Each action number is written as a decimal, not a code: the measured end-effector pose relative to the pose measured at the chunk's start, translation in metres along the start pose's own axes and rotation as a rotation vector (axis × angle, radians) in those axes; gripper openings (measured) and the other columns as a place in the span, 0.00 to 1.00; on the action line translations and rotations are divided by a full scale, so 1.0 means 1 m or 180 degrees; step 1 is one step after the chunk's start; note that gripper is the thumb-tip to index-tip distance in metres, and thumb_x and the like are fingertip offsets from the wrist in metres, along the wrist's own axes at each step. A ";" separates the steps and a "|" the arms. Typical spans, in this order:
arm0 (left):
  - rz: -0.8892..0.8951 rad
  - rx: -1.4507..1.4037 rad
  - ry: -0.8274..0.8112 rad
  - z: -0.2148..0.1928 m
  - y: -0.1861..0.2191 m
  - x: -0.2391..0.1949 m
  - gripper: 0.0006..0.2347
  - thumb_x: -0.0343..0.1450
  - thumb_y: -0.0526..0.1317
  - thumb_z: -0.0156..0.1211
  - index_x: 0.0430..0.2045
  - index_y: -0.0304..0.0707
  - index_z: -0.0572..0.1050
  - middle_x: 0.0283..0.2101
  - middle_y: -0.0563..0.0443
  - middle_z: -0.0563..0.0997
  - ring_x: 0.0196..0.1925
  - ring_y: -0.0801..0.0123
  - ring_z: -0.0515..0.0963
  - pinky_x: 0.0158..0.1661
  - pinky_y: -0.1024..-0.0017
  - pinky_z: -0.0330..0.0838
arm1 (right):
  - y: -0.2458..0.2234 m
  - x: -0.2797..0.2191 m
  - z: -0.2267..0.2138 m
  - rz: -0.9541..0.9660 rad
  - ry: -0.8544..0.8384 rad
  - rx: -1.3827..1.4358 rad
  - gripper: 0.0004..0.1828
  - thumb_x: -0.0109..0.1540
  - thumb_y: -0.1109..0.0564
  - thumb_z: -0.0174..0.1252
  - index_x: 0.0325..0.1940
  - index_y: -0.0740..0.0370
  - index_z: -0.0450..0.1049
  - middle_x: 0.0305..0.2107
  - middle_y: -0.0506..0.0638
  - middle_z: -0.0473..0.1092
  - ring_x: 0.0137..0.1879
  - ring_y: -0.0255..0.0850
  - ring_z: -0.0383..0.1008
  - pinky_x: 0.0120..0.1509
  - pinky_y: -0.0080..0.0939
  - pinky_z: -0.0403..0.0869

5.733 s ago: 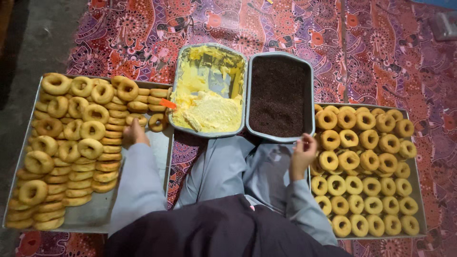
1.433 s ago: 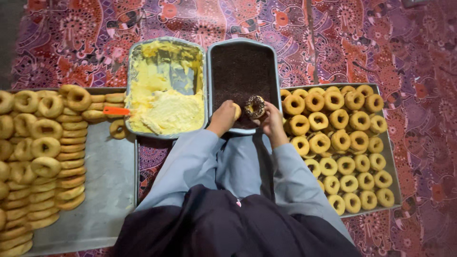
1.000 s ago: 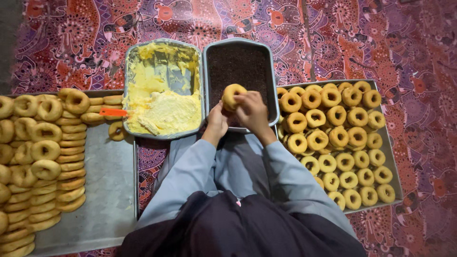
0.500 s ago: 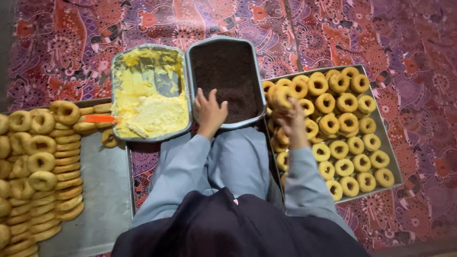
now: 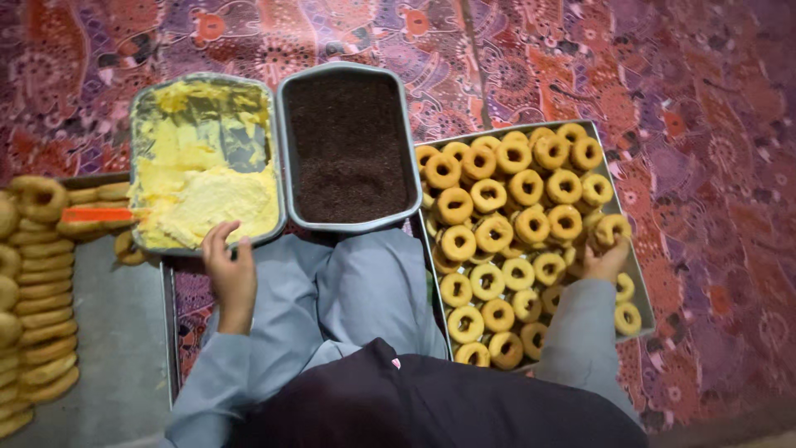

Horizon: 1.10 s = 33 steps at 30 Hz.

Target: The person fills ring-shaped donuts with a yellow paste using a small orange spatula, then rolls them in a dark granular topping. The filled donuts are placed on a metal tray to the right.

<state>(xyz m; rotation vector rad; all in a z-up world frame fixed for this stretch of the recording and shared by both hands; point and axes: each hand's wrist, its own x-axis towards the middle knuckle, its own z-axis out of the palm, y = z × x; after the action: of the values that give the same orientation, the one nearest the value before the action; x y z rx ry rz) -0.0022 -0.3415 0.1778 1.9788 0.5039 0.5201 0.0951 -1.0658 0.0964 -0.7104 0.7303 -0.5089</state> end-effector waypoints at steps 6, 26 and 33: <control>-0.0087 -0.0239 0.0640 -0.020 -0.036 -0.033 0.11 0.73 0.30 0.57 0.49 0.32 0.76 0.55 0.45 0.72 0.55 0.63 0.73 0.58 0.68 0.68 | 0.018 0.000 0.018 0.0023 0.0297 -0.0488 0.18 0.61 0.48 0.58 0.51 0.59 0.76 0.47 0.53 0.78 0.46 0.46 0.82 0.50 0.50 0.81; -0.0419 -0.1117 0.0631 -0.006 -0.084 -0.017 0.10 0.76 0.33 0.55 0.50 0.31 0.74 0.53 0.49 0.74 0.50 0.70 0.77 0.53 0.73 0.72 | 0.080 -0.275 -0.109 -0.0843 0.1306 -0.1714 0.21 0.70 0.53 0.59 0.59 0.74 0.71 0.52 0.63 0.73 0.52 0.54 0.79 0.57 0.58 0.73; -0.0915 -0.1367 0.1579 -0.069 -0.163 -0.013 0.10 0.75 0.32 0.54 0.50 0.36 0.74 0.46 0.51 0.75 0.40 0.76 0.72 0.41 0.77 0.69 | 0.063 -0.277 -0.115 0.0307 0.0547 -0.0793 0.23 0.69 0.47 0.52 0.62 0.63 0.69 0.52 0.54 0.74 0.54 0.47 0.78 0.57 0.53 0.78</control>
<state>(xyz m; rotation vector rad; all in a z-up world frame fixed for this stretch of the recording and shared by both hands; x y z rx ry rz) -0.0721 -0.2297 0.0588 1.3351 0.8859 0.8600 -0.1579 -0.8934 0.1052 -0.8656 0.9959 -0.3975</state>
